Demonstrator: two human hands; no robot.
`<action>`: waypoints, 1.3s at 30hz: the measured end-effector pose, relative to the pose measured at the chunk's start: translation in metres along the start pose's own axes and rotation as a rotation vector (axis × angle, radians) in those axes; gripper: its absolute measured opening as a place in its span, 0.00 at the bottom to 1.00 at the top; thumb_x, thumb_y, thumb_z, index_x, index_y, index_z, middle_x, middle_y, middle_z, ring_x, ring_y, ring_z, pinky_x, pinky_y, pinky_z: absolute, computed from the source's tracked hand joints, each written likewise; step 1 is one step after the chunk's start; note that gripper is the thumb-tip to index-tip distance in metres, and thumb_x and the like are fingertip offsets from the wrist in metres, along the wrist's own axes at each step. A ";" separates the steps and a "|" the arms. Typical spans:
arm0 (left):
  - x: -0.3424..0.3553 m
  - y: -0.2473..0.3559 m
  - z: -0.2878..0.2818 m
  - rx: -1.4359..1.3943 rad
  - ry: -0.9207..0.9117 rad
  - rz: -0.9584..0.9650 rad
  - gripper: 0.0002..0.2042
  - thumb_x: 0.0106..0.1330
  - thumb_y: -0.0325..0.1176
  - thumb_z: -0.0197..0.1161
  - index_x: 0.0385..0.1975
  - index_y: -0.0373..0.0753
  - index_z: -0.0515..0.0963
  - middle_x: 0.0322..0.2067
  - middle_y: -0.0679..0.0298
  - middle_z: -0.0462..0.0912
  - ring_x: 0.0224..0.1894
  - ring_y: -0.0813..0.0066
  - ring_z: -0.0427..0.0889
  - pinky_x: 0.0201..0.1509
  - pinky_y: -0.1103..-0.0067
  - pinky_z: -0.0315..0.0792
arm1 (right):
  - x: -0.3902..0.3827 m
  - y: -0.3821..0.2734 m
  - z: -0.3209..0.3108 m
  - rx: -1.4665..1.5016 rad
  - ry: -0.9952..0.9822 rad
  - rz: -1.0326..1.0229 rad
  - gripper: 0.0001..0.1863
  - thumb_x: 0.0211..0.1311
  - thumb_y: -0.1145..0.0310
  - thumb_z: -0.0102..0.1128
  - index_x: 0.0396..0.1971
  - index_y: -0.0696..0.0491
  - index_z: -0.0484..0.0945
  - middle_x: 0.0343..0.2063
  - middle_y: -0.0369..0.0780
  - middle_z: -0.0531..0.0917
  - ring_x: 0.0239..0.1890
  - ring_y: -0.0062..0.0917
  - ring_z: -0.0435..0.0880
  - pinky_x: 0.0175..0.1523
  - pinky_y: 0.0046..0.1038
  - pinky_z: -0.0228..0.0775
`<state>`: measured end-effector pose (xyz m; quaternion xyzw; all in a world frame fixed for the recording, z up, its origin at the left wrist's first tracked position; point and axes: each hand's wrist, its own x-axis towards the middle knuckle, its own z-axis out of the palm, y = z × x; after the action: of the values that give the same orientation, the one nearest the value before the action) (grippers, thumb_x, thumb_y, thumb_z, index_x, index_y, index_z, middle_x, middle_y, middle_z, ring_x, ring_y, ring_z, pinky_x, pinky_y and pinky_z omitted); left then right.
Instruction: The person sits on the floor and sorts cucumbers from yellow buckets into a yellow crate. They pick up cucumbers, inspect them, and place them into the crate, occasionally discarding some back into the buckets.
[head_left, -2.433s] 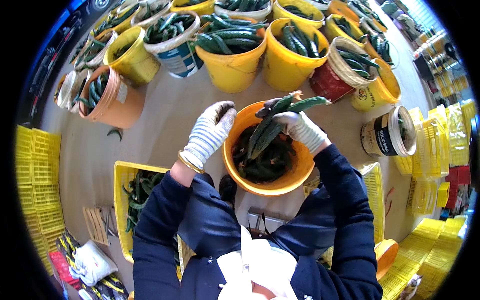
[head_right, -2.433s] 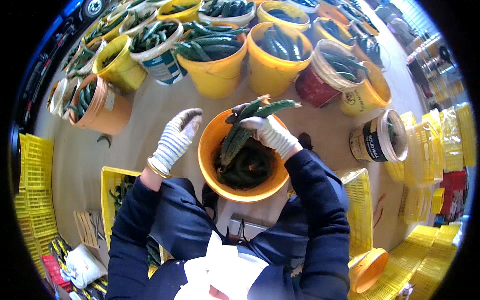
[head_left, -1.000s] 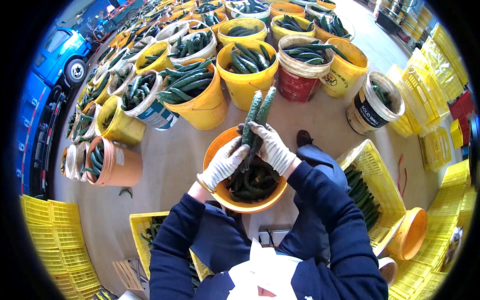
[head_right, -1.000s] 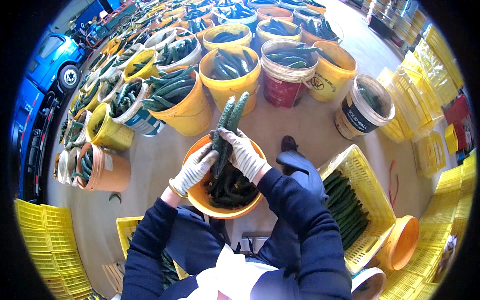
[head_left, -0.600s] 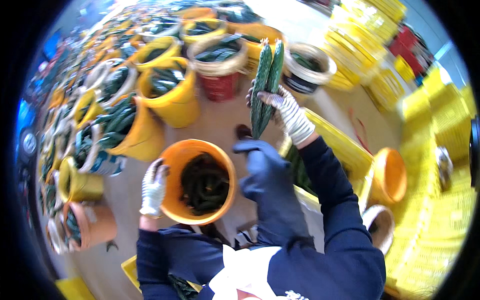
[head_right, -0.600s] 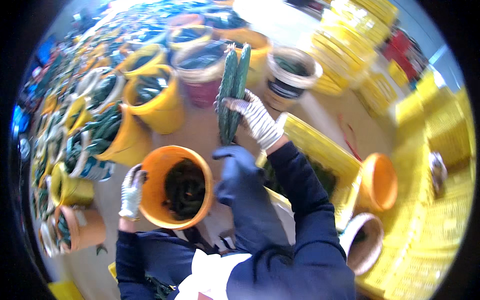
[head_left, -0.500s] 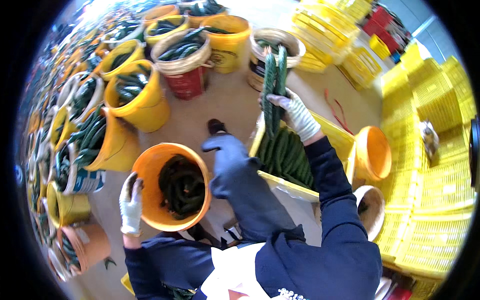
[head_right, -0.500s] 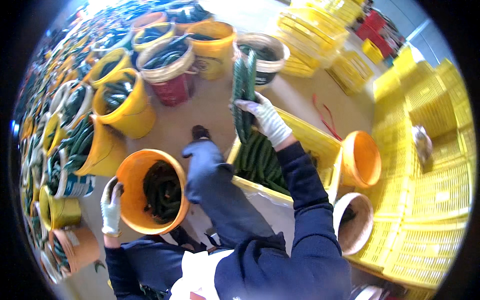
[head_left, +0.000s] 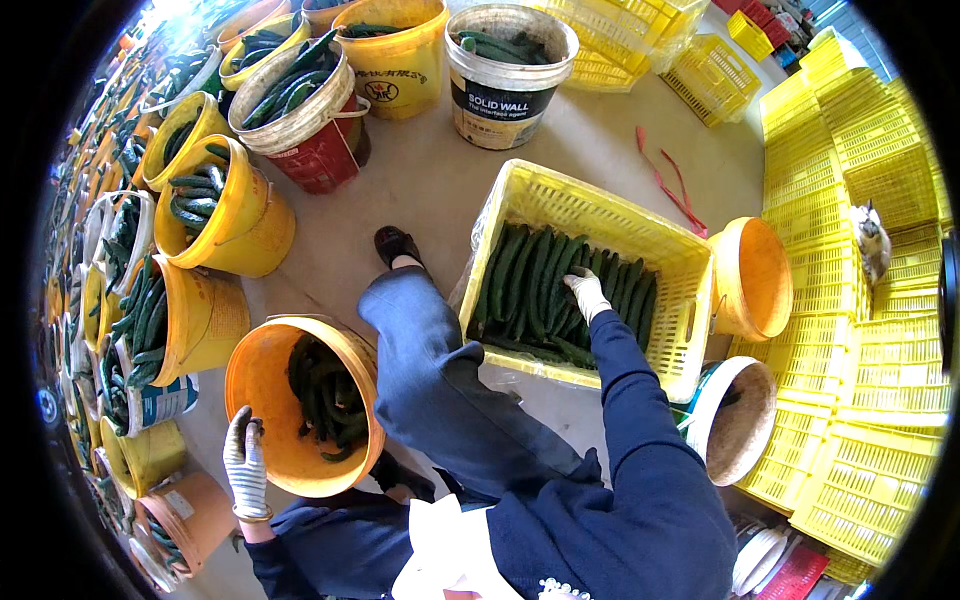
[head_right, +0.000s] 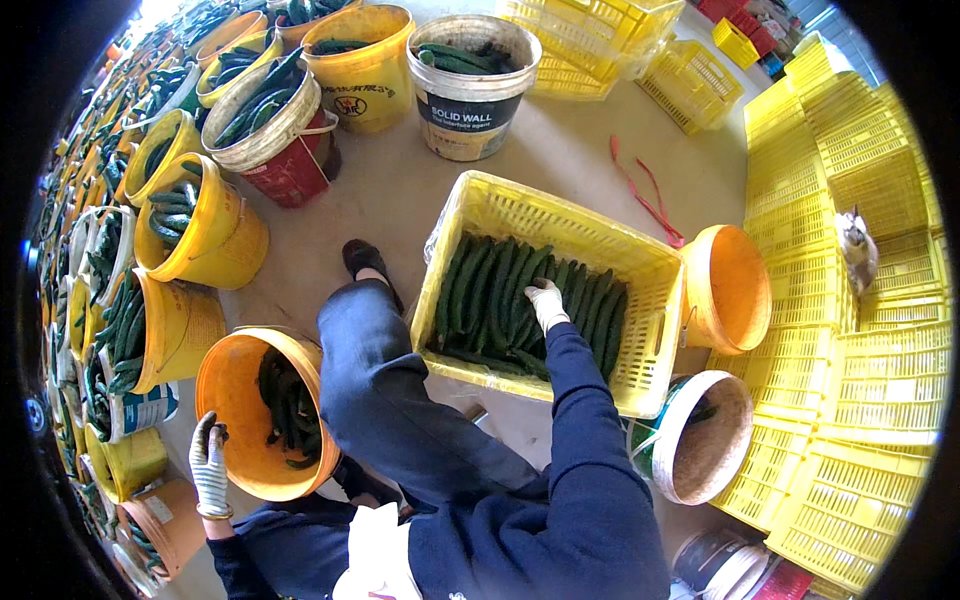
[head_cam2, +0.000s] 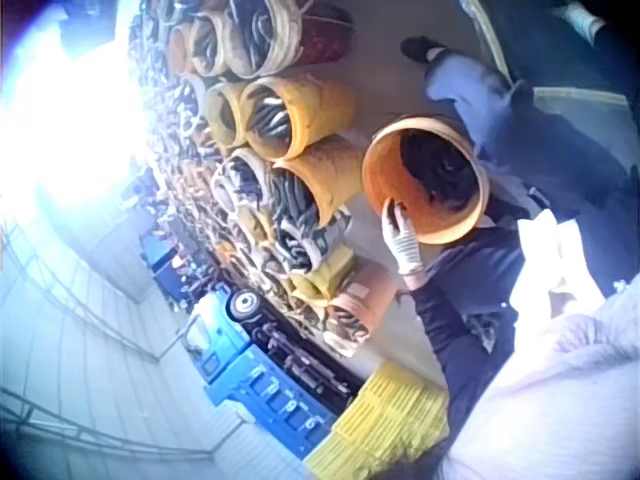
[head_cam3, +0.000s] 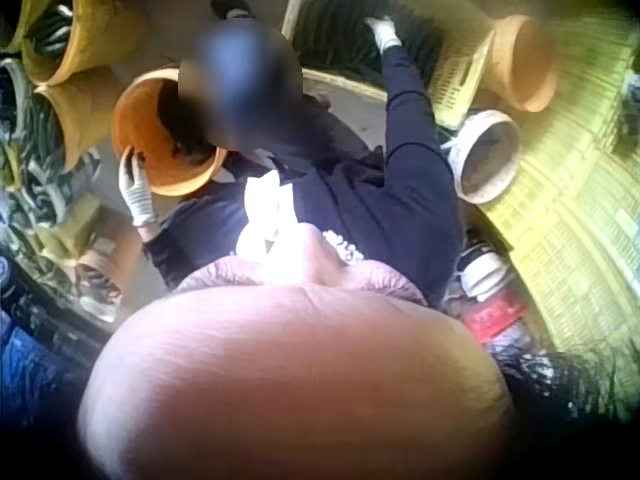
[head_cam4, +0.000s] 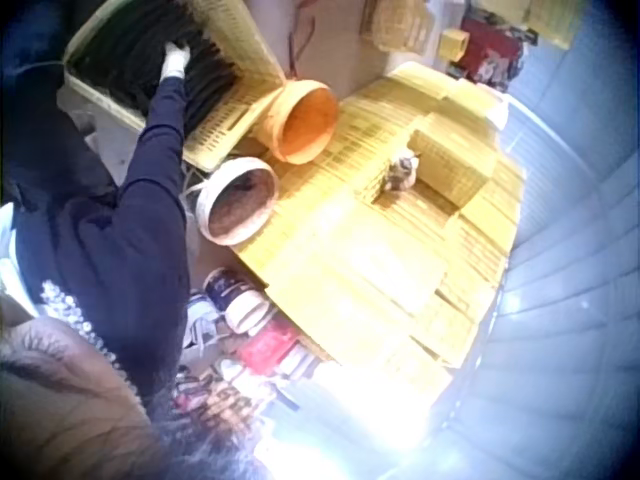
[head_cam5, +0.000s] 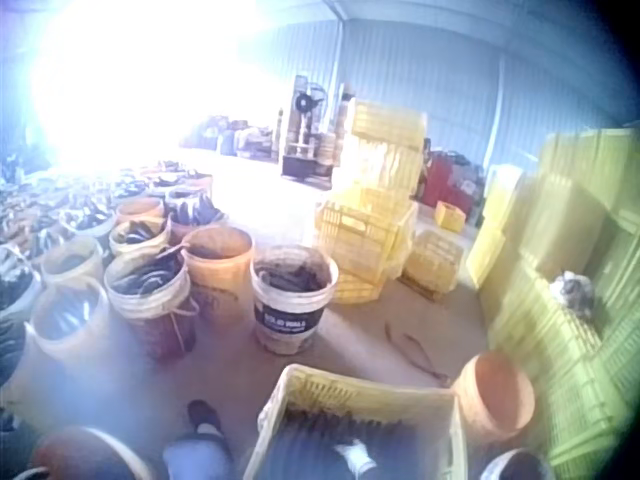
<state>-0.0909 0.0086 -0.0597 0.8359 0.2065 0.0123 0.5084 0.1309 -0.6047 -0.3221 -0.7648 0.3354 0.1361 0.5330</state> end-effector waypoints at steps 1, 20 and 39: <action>0.001 -0.001 0.000 0.016 -0.005 -0.003 0.14 0.68 0.26 0.53 0.52 0.34 0.72 0.44 0.63 0.78 0.42 0.79 0.77 0.49 0.83 0.72 | 0.002 0.005 0.001 -0.138 0.002 -0.031 0.26 0.51 0.68 0.65 0.51 0.58 0.71 0.45 0.45 0.80 0.47 0.33 0.78 0.52 0.28 0.67; 0.033 0.010 0.001 0.478 -0.209 -0.100 0.19 0.64 0.41 0.55 0.49 0.32 0.72 0.47 0.50 0.78 0.51 0.58 0.76 0.56 0.72 0.68 | -0.053 -0.016 0.027 -0.902 0.067 -0.549 0.27 0.52 0.67 0.61 0.53 0.60 0.69 0.46 0.57 0.75 0.48 0.51 0.74 0.53 0.40 0.68; 0.049 -0.043 0.177 0.809 -0.321 -0.471 0.42 0.45 0.46 0.71 0.62 0.46 0.58 0.59 0.39 0.57 0.56 0.42 0.68 0.56 0.60 0.68 | -0.345 -0.343 0.136 0.319 -0.855 -1.027 0.19 0.63 0.77 0.53 0.54 0.58 0.70 0.48 0.42 0.77 0.47 0.24 0.78 0.55 0.26 0.70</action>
<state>-0.0193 -0.1061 -0.1907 0.8882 0.2971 -0.3132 0.1573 0.1221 -0.2839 0.0677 -0.6180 -0.2938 0.1049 0.7216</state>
